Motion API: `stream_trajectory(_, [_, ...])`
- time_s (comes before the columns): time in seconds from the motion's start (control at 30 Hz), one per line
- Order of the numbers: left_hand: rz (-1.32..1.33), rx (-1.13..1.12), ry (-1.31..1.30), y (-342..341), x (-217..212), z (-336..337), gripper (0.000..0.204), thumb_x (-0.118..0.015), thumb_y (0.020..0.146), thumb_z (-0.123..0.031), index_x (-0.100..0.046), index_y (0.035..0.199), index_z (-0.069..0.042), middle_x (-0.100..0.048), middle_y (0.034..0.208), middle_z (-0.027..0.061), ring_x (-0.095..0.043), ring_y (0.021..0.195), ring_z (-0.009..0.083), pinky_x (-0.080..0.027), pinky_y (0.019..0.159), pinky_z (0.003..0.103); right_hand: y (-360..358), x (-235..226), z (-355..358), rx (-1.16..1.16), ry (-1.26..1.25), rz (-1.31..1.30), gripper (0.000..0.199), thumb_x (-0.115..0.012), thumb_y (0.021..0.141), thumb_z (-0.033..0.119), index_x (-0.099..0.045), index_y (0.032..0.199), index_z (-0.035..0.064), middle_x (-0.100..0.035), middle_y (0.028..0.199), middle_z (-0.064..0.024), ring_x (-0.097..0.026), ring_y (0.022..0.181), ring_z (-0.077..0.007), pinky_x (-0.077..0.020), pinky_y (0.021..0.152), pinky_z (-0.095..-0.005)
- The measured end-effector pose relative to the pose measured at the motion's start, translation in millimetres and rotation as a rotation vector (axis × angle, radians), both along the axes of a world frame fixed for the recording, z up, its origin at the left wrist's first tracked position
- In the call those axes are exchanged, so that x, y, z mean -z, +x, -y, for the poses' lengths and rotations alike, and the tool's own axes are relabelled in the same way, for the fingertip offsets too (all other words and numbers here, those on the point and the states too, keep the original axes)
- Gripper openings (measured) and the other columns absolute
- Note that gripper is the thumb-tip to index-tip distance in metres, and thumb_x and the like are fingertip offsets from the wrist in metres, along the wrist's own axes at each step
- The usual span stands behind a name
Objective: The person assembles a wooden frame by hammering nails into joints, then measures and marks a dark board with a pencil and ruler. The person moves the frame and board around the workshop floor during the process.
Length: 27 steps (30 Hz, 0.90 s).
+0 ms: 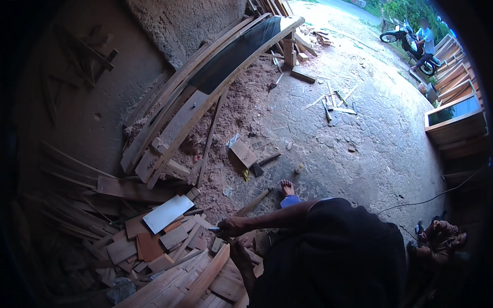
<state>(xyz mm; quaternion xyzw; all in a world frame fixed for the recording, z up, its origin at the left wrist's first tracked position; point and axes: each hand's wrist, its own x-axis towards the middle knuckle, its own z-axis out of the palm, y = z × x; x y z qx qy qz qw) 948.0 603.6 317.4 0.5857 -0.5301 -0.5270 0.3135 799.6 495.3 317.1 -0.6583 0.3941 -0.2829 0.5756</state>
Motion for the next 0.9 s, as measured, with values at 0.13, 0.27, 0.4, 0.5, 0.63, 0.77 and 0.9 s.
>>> stream_trajectory(0.13, [-0.249,-0.068,0.178,-88,-14,63,0.046,-0.041,0.109,-0.035,-0.056,0.131,0.003,-0.07,0.114,0.0162,-0.073,0.082,0.0218,-0.057,0.069,0.033,-93,-14,40,0.048,0.287,0.149,0.03,-0.065,0.098,0.033,-0.066,0.103,0.0025,-0.066,0.083,-0.0041,-0.06,0.078,-0.0111,-0.0496,0.068,-0.0349])
stream_trajectory(0.27, [-0.304,-0.003,0.135,-176,-15,125,0.044,-0.051,0.106,-0.04,-0.064,0.123,-0.002,-0.07,0.107,0.0108,-0.068,0.086,0.0188,-0.053,0.066,0.03,-188,-17,91,0.123,0.322,0.061,0.028,-0.065,0.098,0.029,-0.067,0.106,0.002,-0.066,0.084,-0.0047,-0.061,0.081,-0.012,-0.0508,0.07,-0.0364])
stream_trajectory(0.4, [-0.201,0.197,0.054,-249,-15,192,0.036,-0.051,0.107,-0.035,-0.063,0.113,-0.001,-0.07,0.093,0.0083,-0.069,0.076,0.0166,-0.052,0.06,0.028,-281,-22,140,0.388,0.057,0.033,0.024,-0.066,0.097,0.024,-0.068,0.105,0.0016,-0.068,0.083,-0.0091,-0.061,0.08,-0.0131,-0.0514,0.072,-0.0373])
stream_trajectory(0.5, [-0.329,0.212,0.178,-306,-22,242,0.031,-0.055,0.106,-0.033,-0.064,0.105,-0.003,-0.068,0.085,0.0057,-0.065,0.066,0.0126,-0.05,0.056,0.025,-340,-24,173,0.433,0.204,-0.046,0.024,-0.068,0.096,0.023,-0.068,0.105,0.0005,-0.067,0.083,-0.0045,-0.06,0.082,-0.0114,-0.0512,0.074,-0.0339])
stream_trajectory(0.63, [-0.503,0.134,0.263,-372,-22,302,0.024,-0.061,0.103,-0.03,-0.065,0.098,-0.007,-0.067,0.077,0.0025,-0.058,0.06,0.0089,-0.047,0.054,0.025,-395,-32,183,0.627,0.077,0.007,0.032,-0.067,0.095,0.031,-0.067,0.103,0.0002,-0.068,0.082,-0.0103,-0.064,0.078,-0.0181,-0.0508,0.072,-0.0374])
stream_trajectory(0.77, [-0.544,0.139,0.225,-422,-1,367,0.022,-0.064,0.101,-0.029,-0.067,0.092,-0.009,-0.067,0.077,-0.0008,-0.058,0.062,0.0063,-0.046,0.054,0.023,-435,-46,193,0.625,0.299,0.116,0.022,-0.066,0.098,0.021,-0.068,0.101,-0.0005,-0.07,0.089,-0.0052,-0.064,0.085,-0.0124,-0.0514,0.077,-0.0316])
stream_trajectory(0.9, [-0.419,0.18,0.256,-466,15,429,0.019,-0.064,0.101,-0.027,-0.069,0.092,-0.011,-0.067,0.078,-0.0037,-0.058,0.064,0.0033,-0.044,0.054,0.021,-469,-43,237,0.735,0.278,-0.008,0.021,-0.067,0.096,0.019,-0.069,0.102,-0.0005,-0.071,0.091,-0.0062,-0.065,0.085,-0.0131,-0.0521,0.078,-0.0311])
